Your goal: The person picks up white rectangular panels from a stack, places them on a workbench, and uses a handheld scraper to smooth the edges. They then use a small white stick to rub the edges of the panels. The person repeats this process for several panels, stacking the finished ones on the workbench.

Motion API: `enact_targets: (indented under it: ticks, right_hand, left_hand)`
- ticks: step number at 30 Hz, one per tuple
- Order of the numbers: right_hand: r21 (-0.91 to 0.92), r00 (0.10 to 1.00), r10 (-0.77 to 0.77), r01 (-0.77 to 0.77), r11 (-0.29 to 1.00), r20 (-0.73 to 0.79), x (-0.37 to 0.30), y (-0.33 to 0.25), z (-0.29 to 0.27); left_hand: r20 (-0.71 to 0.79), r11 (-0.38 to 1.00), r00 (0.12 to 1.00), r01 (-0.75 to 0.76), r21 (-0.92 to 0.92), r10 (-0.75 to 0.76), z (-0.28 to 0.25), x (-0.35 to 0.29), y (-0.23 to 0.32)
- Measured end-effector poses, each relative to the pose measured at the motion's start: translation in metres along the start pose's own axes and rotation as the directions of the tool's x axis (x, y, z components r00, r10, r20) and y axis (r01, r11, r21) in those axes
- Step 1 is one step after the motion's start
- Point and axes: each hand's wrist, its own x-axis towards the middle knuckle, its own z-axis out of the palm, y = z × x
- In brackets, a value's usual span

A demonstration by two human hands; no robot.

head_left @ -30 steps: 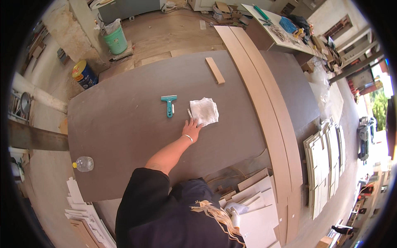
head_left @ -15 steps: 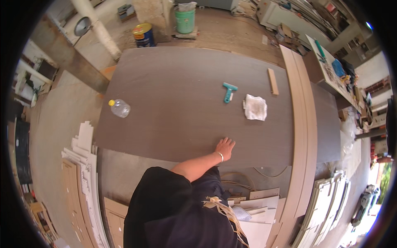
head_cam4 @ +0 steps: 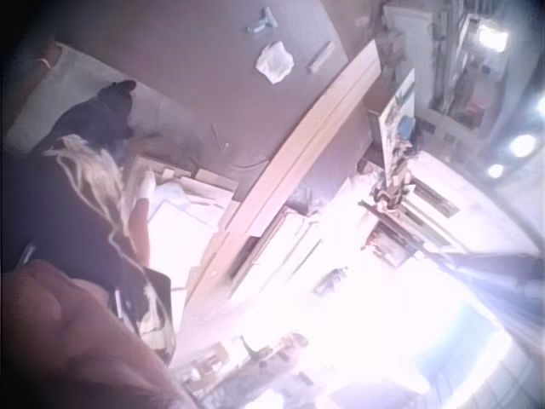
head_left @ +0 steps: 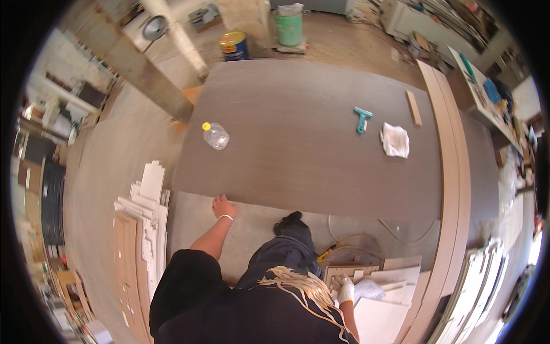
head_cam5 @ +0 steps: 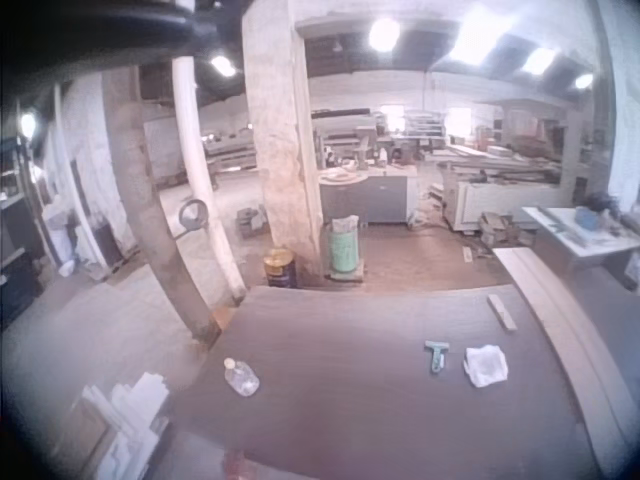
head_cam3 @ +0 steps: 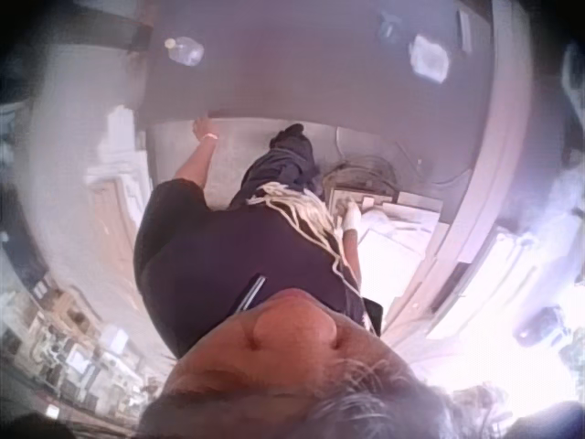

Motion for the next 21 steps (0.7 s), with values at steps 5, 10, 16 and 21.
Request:
enact_targets:
  ticks: [5, 10, 16, 21]
  right_hand:
    - [0.031, 0.994, -0.072, 0.075, 0.997, -0.088, -0.017, 0.027, 0.036]
    - [0.097, 0.977, 0.126, -0.11, 0.989, -0.174, -0.042, 0.084, 0.089]
    - [0.089, 0.955, 0.259, -0.248, 0.965, -0.142, -0.021, 0.142, 0.153]
    - [0.54, 0.946, 0.296, -0.182, 0.822, -0.133, 0.066, 0.168, 0.165]
  left_hand:
    - [0.012, 0.959, 0.963, -0.27, 0.083, 0.27, 0.004, 0.032, 0.011]
    - [0.118, 0.596, 0.592, -0.803, 0.005, 0.797, 0.006, -0.008, 0.088]
    - [0.183, 0.066, 0.037, -0.986, -0.152, 0.982, 0.0, -0.069, 0.204]
    - [0.07, -0.292, -0.308, -0.939, -0.181, 0.949, 0.037, -0.114, 0.326]
